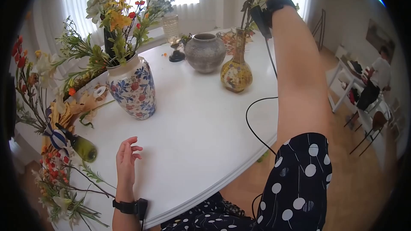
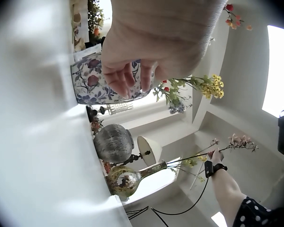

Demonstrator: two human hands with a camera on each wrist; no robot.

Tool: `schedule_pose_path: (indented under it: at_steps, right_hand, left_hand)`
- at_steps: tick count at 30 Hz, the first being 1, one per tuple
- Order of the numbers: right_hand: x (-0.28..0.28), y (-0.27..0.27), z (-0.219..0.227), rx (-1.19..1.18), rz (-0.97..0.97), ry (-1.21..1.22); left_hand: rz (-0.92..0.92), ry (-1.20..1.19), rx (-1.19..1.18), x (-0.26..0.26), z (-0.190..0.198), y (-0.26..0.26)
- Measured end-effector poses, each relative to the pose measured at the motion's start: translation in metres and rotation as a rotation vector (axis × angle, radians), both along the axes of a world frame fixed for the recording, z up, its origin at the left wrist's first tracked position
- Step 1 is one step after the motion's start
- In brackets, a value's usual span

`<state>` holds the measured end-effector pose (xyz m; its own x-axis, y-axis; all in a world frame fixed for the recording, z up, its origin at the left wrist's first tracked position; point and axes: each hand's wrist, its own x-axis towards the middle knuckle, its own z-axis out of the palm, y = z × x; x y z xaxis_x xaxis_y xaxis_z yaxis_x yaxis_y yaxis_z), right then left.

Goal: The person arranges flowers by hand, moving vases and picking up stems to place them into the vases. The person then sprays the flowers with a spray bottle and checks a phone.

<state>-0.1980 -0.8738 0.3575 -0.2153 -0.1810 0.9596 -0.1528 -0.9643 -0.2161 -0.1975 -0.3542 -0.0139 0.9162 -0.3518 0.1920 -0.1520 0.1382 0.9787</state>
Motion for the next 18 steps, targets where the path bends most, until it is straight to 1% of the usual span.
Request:
schedule_pose_path:
  at_steps: [1,2,3,5,8,12,14,15,17,18]
  right_hand:
    - [0.001,0.001,-0.001,0.013,0.033,-0.006]
    - [0.003,0.002,-0.001,-0.053,-0.024,-0.011]
    - [0.007,-0.006,0.002,-0.053,-0.024,-0.012]
    - [0.016,-0.023,0.010,-0.085,-0.134,-0.029]
    - [0.013,-0.018,0.020,-0.047,-0.188,0.004]
    - [0.009,-0.009,0.018,-0.009,-0.149,0.039]
    - [0.012,-0.008,0.011,0.141,-0.055,0.171]
    - [0.015,-0.014,0.005,0.139,-0.053,0.166]
    - [0.025,-0.029,-0.009,0.107,-0.088,0.233]
    - [0.022,-0.016,-0.012,0.164,-0.048,0.236]
  left_hand:
    - [0.002,0.004,-0.003,0.000,0.000,0.000]
    - [0.002,0.003,-0.003,0.000,0.000,0.000]
    - [0.004,0.003,0.000,0.000,0.000,-0.001]
    - [0.007,0.002,0.004,-0.001,0.000,-0.001]
    - [0.023,0.013,0.008,0.000,-0.002,0.000]
    - [0.026,0.019,0.017,0.002,-0.004,0.001]
    - [0.030,0.016,0.028,0.002,-0.005,0.000]
    - [0.032,0.024,0.027,0.001,-0.005,0.001]
    - [0.044,0.026,0.027,0.002,-0.006,0.001]
    - [0.044,0.033,0.024,0.002,-0.007,0.001]
